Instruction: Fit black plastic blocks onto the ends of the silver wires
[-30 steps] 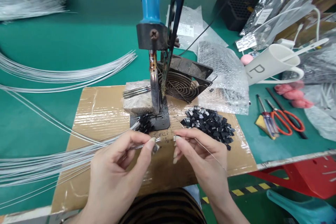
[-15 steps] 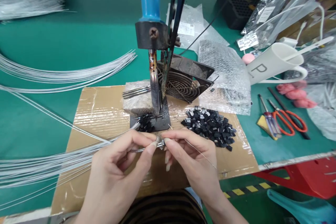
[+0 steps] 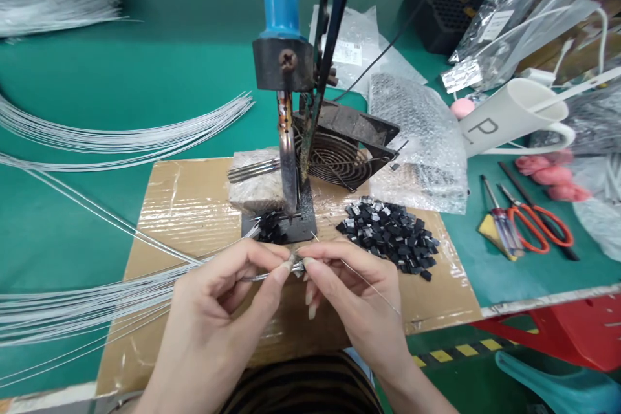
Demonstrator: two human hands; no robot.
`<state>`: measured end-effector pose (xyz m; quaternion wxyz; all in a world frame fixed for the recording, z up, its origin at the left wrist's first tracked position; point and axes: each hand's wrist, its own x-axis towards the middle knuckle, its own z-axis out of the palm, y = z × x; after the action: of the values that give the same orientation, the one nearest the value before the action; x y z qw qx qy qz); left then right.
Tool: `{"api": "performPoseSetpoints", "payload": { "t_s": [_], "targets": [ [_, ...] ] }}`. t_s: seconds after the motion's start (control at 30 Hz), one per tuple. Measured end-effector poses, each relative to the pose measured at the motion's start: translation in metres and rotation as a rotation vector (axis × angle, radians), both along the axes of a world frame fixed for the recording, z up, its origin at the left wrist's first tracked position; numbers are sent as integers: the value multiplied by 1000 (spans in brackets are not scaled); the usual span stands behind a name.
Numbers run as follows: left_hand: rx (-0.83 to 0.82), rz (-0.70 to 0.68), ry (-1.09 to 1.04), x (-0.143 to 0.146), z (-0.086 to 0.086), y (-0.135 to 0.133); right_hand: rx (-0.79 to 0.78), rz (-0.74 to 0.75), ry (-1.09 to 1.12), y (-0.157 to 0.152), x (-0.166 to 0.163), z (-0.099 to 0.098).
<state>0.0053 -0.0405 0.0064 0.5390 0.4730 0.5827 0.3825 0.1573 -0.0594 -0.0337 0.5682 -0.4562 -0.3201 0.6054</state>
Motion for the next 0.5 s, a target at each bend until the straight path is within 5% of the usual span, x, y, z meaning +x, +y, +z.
{"api": "performPoseSetpoints", "payload": {
  "t_s": [0.23,0.5],
  "targets": [
    [18,-9,9,1,0,2,8,11,-40,-2,-1,-1],
    [81,-99,119,-5,-8,10,126,-9,-404,-14,6,-3]
  ]
}}
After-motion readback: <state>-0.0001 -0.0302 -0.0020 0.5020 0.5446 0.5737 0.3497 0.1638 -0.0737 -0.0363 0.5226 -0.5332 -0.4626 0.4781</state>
